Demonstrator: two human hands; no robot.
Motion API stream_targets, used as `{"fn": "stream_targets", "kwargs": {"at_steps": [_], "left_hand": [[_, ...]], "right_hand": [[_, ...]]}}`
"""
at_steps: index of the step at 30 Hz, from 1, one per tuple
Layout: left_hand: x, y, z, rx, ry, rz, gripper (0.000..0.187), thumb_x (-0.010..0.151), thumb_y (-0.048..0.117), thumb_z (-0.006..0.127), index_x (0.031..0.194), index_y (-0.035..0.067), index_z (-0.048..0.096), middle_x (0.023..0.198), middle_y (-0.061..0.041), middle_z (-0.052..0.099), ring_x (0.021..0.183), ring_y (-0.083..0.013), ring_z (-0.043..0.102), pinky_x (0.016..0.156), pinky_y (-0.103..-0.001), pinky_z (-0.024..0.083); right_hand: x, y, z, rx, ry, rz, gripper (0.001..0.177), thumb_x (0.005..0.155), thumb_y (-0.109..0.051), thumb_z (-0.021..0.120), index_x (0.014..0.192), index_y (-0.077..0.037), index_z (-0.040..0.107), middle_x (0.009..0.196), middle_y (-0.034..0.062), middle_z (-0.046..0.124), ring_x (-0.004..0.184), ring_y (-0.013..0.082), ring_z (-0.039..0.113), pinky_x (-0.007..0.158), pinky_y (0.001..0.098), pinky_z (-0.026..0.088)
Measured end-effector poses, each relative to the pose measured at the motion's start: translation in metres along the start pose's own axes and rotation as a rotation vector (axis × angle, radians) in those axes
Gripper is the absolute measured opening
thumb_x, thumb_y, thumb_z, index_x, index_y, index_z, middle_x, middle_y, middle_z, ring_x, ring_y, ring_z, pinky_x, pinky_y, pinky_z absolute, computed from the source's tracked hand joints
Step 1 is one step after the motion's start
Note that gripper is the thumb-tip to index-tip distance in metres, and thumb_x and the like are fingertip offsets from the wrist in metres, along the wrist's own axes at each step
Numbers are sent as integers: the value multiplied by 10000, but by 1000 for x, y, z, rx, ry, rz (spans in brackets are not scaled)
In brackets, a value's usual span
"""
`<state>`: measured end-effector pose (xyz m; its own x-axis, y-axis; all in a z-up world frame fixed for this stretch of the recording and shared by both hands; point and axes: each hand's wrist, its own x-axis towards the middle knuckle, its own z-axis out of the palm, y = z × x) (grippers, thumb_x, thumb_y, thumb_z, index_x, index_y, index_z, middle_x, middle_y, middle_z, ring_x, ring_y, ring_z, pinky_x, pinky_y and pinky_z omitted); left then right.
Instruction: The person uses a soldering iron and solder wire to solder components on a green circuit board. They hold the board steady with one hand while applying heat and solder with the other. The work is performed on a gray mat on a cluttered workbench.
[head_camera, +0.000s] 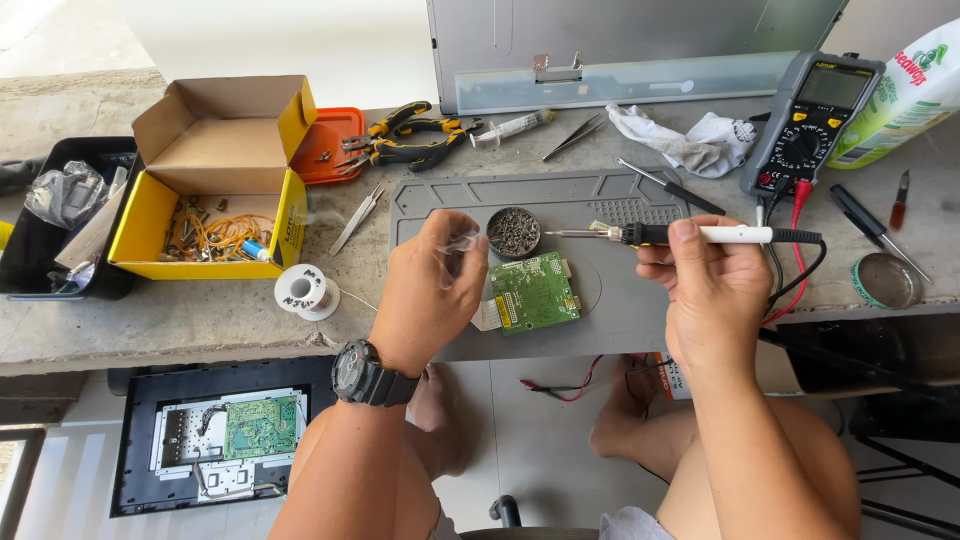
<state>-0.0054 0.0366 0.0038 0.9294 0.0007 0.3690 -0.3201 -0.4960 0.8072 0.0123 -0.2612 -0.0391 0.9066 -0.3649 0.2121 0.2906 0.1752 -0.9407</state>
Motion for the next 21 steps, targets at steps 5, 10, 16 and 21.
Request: {"fn": "stream_targets", "kwargs": {"at_steps": [5,10,16,21], "left_hand": [[1,-14,4,-13,-17,37,85,1177,109,603,1162,40,650,735,-216,738,648,-383,784,552,-455,615],[0,-11,3,-21,-19,31,59,1134,101,667,1110,53,644,679,-172,711,591,-313,742,533,-423,579],[1,-16,3,-46,9,58,92,1141,113,665,1076,48,672,673,-187,724,587,-296,750,530,-404,587],[1,-13,1,-37,24,68,142,1155,157,658,1065,50,683,679,-180,727,580,-296,738,521,-402,574]], "right_hand": [[-7,-1,11,-207,-64,-177,248,1180,-122,815,1278,12,631,1083,232,817,896,277,865,787,367,759],[-12,-3,23,-306,-118,-302,329,1111,-78,906,1254,75,653,1048,286,825,885,279,861,790,372,742],[-14,-4,27,-373,-184,-430,281,1098,-25,915,1210,76,678,1070,296,844,877,257,858,742,343,692],[-16,-8,29,-414,-213,-450,286,1092,-38,919,1215,73,687,1090,289,848,894,263,862,738,323,687]]}}
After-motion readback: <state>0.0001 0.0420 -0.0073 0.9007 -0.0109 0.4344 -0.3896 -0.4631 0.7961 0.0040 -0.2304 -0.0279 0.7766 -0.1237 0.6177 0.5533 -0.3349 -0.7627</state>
